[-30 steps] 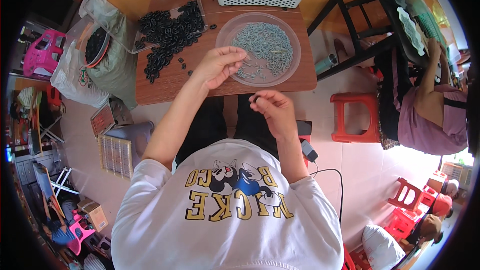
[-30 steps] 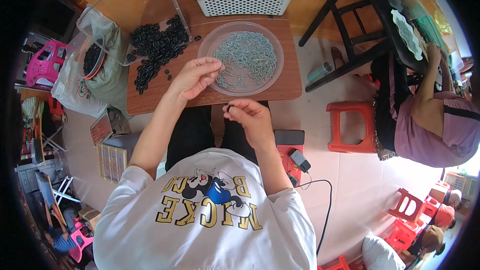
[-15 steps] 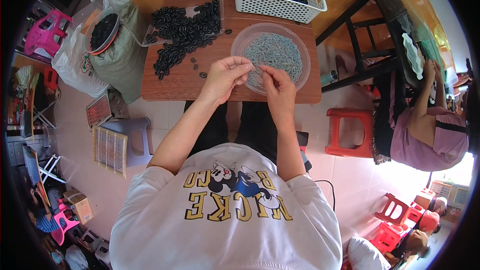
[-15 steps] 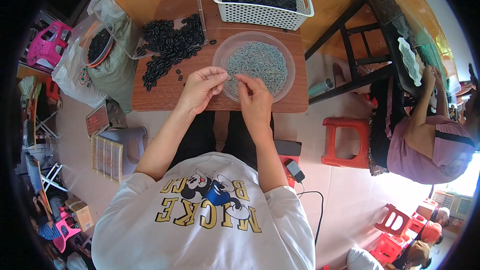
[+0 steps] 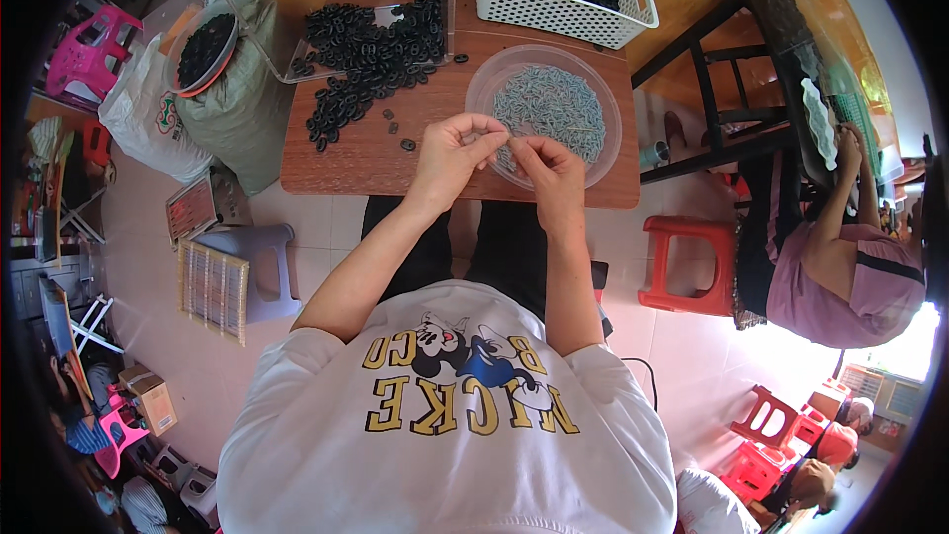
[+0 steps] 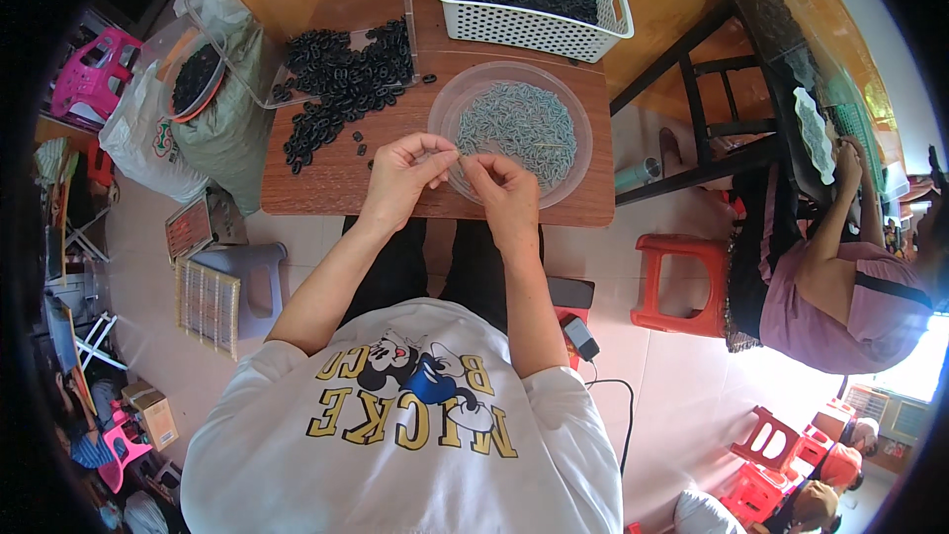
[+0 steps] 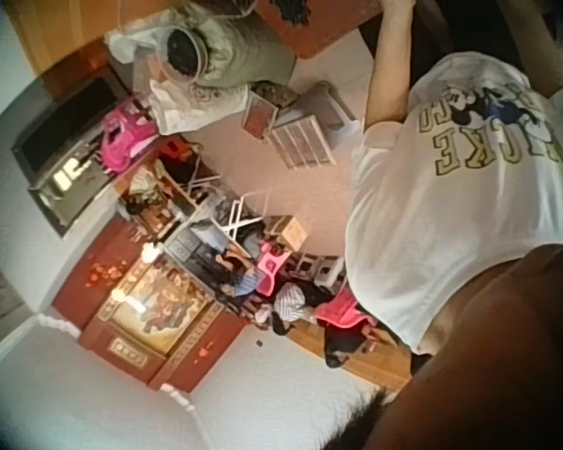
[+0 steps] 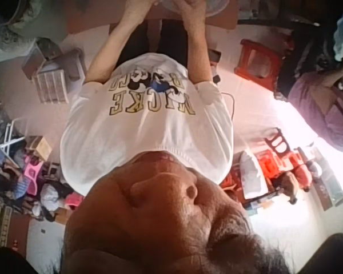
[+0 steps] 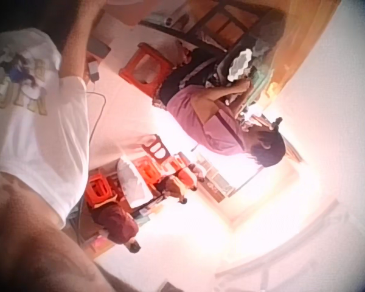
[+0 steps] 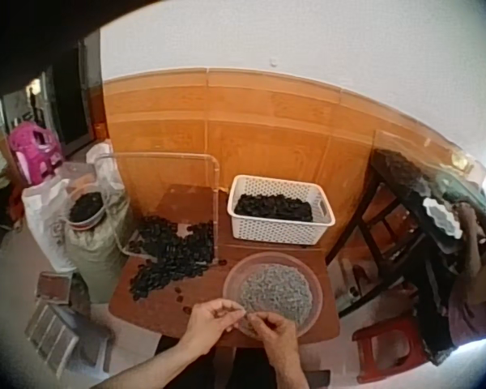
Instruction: The person sits at a table and repeatedly picks up small black plastic components and light blue metal pins. They insert the pins into the plastic components by hand and place the assembled units into a white basket.
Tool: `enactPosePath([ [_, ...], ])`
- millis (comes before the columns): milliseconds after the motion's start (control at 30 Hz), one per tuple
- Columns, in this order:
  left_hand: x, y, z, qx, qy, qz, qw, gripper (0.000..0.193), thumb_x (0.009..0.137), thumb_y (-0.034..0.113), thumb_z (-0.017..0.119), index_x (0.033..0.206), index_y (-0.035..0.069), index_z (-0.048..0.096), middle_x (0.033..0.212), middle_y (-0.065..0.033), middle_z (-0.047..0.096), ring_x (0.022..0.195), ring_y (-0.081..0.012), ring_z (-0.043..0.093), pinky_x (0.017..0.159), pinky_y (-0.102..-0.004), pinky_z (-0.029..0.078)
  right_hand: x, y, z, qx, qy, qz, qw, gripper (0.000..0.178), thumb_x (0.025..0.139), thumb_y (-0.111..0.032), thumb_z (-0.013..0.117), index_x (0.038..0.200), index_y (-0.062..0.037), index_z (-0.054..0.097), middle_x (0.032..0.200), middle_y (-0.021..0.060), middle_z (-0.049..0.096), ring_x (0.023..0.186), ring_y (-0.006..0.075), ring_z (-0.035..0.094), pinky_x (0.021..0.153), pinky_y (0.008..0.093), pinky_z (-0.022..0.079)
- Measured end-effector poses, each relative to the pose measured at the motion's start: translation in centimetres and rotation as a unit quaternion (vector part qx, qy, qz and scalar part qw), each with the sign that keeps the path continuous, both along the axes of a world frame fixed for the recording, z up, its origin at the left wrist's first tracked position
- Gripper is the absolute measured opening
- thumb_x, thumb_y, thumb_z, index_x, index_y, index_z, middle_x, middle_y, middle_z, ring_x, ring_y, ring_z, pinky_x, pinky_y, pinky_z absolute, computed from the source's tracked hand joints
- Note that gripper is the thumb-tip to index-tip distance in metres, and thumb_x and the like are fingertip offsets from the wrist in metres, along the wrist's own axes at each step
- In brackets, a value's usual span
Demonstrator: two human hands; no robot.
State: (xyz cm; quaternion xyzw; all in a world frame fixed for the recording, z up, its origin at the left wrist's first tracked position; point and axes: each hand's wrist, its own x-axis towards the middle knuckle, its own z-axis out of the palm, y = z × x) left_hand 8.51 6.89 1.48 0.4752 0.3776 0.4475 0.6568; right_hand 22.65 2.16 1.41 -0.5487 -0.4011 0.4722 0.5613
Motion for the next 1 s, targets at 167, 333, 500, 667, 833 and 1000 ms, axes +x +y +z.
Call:
enactPosePath([
  [167,-0.3,0.2,-0.8,-0.105,-0.132,0.008,0.986,0.008,0.083,0.004,0.064,0.090,-0.001,0.063,0.075,-0.0025,0.062,0.061,-0.0057,0.053,0.053,-0.0179,0.040,0.0,0.1,-0.8,0.059,-0.063,-0.053,0.995,0.010,0.081,-0.007,0.068,0.089,0.0004,0.068,0.078,-0.0008,0.062,0.070,0.0047,0.054,0.064,0.0185,0.041],
  [333,-2.0,1.2,-1.6,-0.034,-0.038,0.032,0.998,0.009,0.083,0.005,0.065,0.090,-0.001,0.063,0.078,-0.0033,0.064,0.062,-0.0060,0.054,0.055,-0.0175,0.041,0.7,-0.3,0.3,0.060,-0.005,-0.066,0.996,0.009,0.082,-0.004,0.067,0.089,0.0021,0.067,0.079,-0.0009,0.061,0.070,0.0043,0.053,0.063,0.0182,0.041],
  [500,-2.1,2.1,-1.7,0.098,0.199,0.043,0.974,0.014,0.080,0.005,0.066,0.093,0.000,0.064,0.079,-0.0062,0.066,0.065,-0.0085,0.057,0.060,-0.0210,0.045,0.5,-0.8,0.3,0.055,-0.073,-0.089,0.992,0.010,0.081,-0.004,0.067,0.088,0.0023,0.067,0.077,-0.0001,0.059,0.066,0.0043,0.050,0.060,0.0187,0.040],
  [667,-1.9,2.8,0.0,0.194,0.289,0.055,0.936,0.018,0.078,0.007,0.066,0.095,0.001,0.065,0.080,-0.0083,0.067,0.070,-0.0122,0.060,0.065,-0.0270,0.048,0.6,-1.7,0.6,0.070,-0.129,-0.110,0.983,0.009,0.080,-0.004,0.068,0.087,0.0020,0.067,0.075,0.0009,0.058,0.066,0.0049,0.050,0.059,0.0191,0.040],
  [833,-5.5,4.0,-0.7,0.185,0.366,0.116,0.904,0.016,0.078,0.006,0.065,0.093,0.000,0.065,0.076,-0.0084,0.066,0.070,-0.0130,0.061,0.064,-0.0280,0.048,0.2,-2.8,1.3,0.075,-0.147,-0.097,0.981,0.010,0.080,-0.006,0.068,0.087,0.0020,0.067,0.074,0.0015,0.059,0.065,0.0055,0.051,0.059,0.0196,0.040],
  [1000,-7.8,4.5,-4.7,0.262,0.448,0.114,0.847,0.014,0.079,0.004,0.063,0.092,0.000,0.064,0.077,-0.0129,0.066,0.073,-0.0202,0.065,0.066,-0.0304,0.050,-3.0,-3.2,0.6,0.039,-0.154,-0.006,0.987,0.010,0.079,-0.007,0.068,0.086,-0.0003,0.067,0.073,0.0038,0.060,0.063,0.0089,0.054,0.058,0.0218,0.043],
])
